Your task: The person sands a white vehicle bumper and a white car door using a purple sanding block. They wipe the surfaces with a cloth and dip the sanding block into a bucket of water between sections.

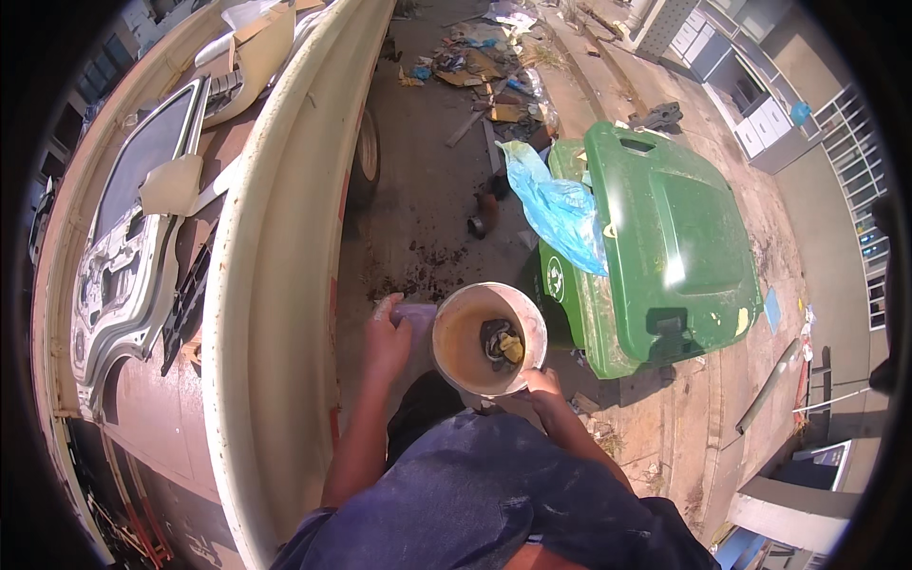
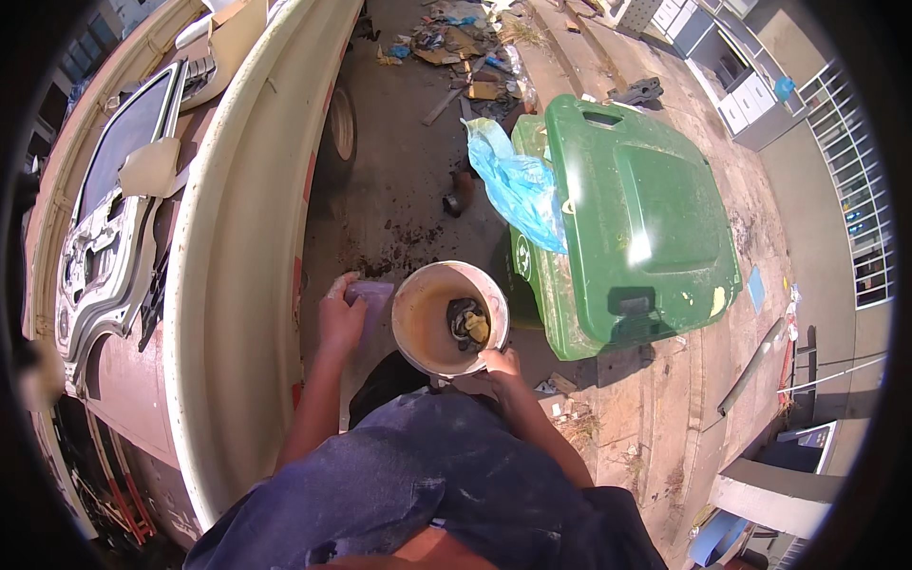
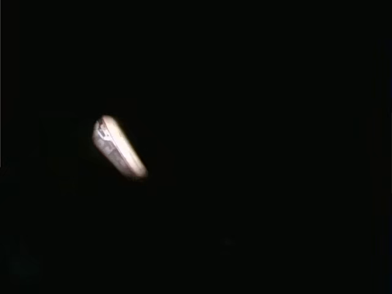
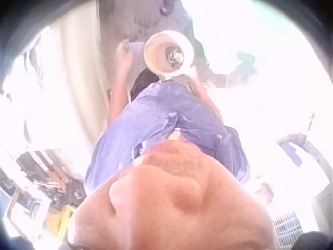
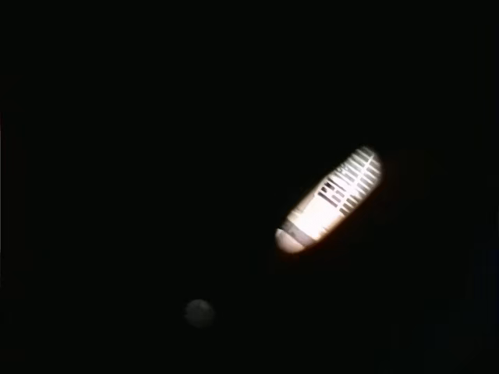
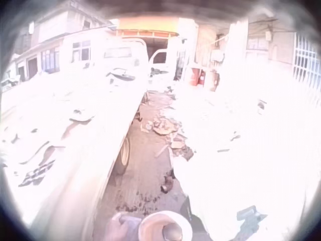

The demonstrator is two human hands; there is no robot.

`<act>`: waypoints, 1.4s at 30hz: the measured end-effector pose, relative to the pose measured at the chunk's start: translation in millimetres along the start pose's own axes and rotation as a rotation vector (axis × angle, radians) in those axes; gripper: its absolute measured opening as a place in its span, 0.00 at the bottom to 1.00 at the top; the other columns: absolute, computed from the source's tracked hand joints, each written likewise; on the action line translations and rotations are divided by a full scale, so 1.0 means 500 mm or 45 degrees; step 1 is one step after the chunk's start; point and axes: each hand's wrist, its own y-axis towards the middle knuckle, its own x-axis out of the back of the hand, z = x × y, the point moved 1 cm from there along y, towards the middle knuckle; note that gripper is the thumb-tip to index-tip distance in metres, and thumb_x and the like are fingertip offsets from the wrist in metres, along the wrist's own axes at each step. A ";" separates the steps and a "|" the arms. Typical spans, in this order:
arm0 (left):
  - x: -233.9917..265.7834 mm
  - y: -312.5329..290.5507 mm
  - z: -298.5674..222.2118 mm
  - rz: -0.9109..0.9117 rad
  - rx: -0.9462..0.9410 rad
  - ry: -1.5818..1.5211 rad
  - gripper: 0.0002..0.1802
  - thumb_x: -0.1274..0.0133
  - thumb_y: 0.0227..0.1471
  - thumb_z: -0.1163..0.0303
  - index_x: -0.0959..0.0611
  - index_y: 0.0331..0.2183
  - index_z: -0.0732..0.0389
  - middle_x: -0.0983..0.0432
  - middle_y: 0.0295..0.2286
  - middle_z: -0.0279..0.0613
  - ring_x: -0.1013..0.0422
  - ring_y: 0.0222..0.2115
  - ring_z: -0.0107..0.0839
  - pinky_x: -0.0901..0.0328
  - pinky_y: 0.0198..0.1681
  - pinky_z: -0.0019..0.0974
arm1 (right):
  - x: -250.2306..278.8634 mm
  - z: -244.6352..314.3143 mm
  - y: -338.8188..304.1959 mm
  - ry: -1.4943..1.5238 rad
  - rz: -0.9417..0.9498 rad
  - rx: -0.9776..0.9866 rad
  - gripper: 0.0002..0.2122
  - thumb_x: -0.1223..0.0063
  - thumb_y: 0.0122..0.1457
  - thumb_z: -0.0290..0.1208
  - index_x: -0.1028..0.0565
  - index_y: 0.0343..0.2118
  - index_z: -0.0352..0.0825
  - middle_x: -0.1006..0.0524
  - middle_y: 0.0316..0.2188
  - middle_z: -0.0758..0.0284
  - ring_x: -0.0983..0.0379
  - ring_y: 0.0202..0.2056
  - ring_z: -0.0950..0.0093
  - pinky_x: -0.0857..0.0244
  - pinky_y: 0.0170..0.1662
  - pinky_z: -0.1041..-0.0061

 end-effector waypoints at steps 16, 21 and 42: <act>-0.095 0.978 -0.206 -0.103 -0.392 0.235 0.12 0.36 0.57 0.78 0.11 0.45 0.61 0.15 0.45 0.51 0.19 0.49 0.53 0.25 0.56 0.52 | -0.498 0.711 0.748 0.345 0.024 -0.138 0.19 0.43 0.65 0.27 0.25 0.57 0.27 0.18 0.49 0.52 0.15 0.46 0.53 0.17 0.49 0.44; -0.113 1.332 -0.321 -0.185 -0.458 0.191 0.10 0.33 0.54 0.77 0.10 0.41 0.62 0.20 0.47 0.50 0.24 0.51 0.50 0.27 0.57 0.49 | -0.622 0.938 0.994 0.473 0.011 -0.150 0.18 0.44 0.65 0.25 0.26 0.57 0.26 0.20 0.51 0.49 0.16 0.48 0.49 0.16 0.50 0.43; -0.537 2.902 -0.630 0.069 0.608 -1.090 0.11 0.43 0.67 0.75 0.15 0.50 0.62 0.14 0.41 0.42 0.16 0.35 0.34 0.19 0.34 0.40 | -0.552 1.442 1.469 -0.600 -0.551 0.557 0.23 0.21 0.59 0.41 0.21 0.43 0.28 0.17 0.38 0.50 0.15 0.42 0.52 0.23 0.46 0.53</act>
